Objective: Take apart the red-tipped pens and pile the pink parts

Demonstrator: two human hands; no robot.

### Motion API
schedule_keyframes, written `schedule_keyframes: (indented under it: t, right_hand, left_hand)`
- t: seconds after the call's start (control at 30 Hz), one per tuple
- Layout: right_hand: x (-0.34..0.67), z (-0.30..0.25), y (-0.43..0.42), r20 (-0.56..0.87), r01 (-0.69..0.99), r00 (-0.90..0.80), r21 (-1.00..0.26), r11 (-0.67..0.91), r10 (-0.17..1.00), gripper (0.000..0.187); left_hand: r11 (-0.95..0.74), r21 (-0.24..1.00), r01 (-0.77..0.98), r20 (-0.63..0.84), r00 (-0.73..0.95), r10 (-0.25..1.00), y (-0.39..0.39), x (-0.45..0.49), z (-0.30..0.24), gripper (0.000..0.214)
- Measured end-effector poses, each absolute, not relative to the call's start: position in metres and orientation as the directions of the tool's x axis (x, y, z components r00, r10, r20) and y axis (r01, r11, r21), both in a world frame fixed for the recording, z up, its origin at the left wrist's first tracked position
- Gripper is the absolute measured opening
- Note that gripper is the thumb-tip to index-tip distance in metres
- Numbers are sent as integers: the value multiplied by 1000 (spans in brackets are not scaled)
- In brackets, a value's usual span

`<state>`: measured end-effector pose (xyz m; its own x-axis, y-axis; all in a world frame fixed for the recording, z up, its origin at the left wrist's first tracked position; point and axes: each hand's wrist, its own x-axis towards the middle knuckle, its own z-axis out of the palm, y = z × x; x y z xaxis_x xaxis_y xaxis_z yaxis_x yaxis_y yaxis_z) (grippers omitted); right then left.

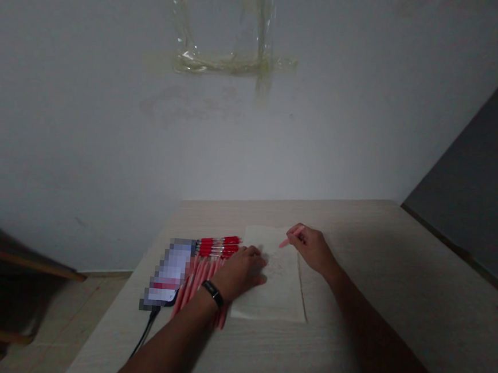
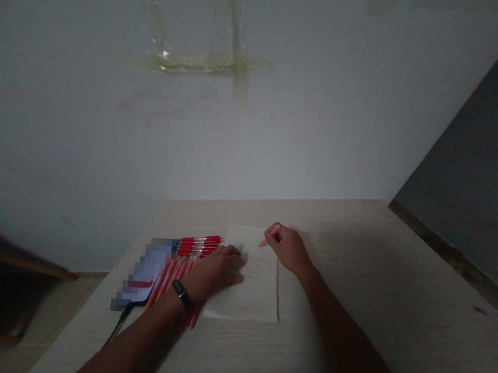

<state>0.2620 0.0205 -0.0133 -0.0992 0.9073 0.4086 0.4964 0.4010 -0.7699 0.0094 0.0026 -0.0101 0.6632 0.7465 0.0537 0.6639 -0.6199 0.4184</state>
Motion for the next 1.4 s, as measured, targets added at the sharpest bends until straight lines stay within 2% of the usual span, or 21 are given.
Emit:
schedule_keyframes:
  t: [0.07,0.23,0.4,0.6,0.83,1.27,1.4]
  right_hand:
    - [260,-15,21,396,449,-114,-798,402,911,23]
    - [253,-17,20,387,342,-168,-840,422,907,26]
    - [248,-20,22,412,356,-165,-822,444,896,25]
    - [247,-18,22,404,378,-170,-815,439,899,23]
    - [246,-17,22,381,382,-191,-820,426,905,20]
    - [240,-18,18,367,454,-216,-783,426,905,20]
    - [242,-15,16,410,449,-180,-775,445,894,22]
  left_hand:
    - [-618,447,647,70,663,745,3,11,-9,29]
    - [-632,454,628,76,679,730,3,12,-9,37]
    - [-667,469,578,61,732,678,2,12,-10,34]
    - [-655,436,617,49,710,702,4,11,-9,47]
    - [-653,436,619,45,709,703,6,13,-5,35]
    - [-653,417,632,17,713,701,5,10,-8,40]
    - [-642,404,652,16,696,718,2,9,-9,52]
